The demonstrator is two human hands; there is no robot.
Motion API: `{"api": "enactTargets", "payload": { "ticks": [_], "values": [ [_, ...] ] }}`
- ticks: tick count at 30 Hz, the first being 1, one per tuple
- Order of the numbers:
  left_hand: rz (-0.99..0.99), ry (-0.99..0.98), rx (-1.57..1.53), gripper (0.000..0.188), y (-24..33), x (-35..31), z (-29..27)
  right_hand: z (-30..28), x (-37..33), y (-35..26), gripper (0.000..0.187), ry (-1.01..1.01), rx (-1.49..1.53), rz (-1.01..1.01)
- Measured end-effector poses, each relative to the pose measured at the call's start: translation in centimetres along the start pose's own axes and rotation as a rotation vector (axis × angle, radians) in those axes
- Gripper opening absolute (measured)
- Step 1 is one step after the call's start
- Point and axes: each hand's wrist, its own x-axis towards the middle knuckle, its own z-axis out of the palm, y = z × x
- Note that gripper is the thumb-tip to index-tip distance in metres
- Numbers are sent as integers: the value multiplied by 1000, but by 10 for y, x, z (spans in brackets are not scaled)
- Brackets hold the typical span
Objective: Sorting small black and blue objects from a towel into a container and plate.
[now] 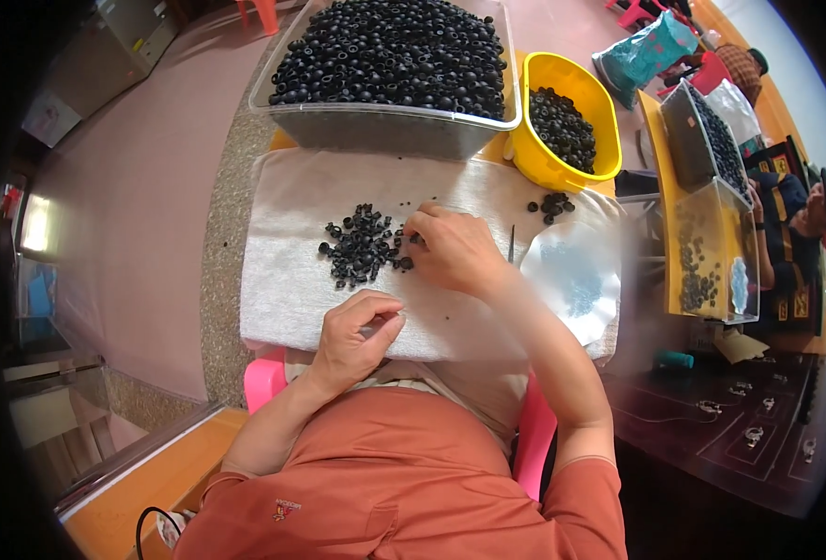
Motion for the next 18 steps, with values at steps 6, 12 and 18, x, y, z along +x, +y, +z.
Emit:
{"api": "enactTargets", "payload": {
  "ticks": [6, 12, 18],
  "values": [
    [18, -11, 22, 14, 0, 0, 0, -2, 3, -1, 21, 54, -28, -59],
    [36, -10, 34, 14, 1, 0, -1, 0, 11, -11, 25, 0, -75, -95],
    [21, -15, 22, 15, 2, 0, -3, -1, 10, -9, 16, -47, -70, -80]
  ]
}}
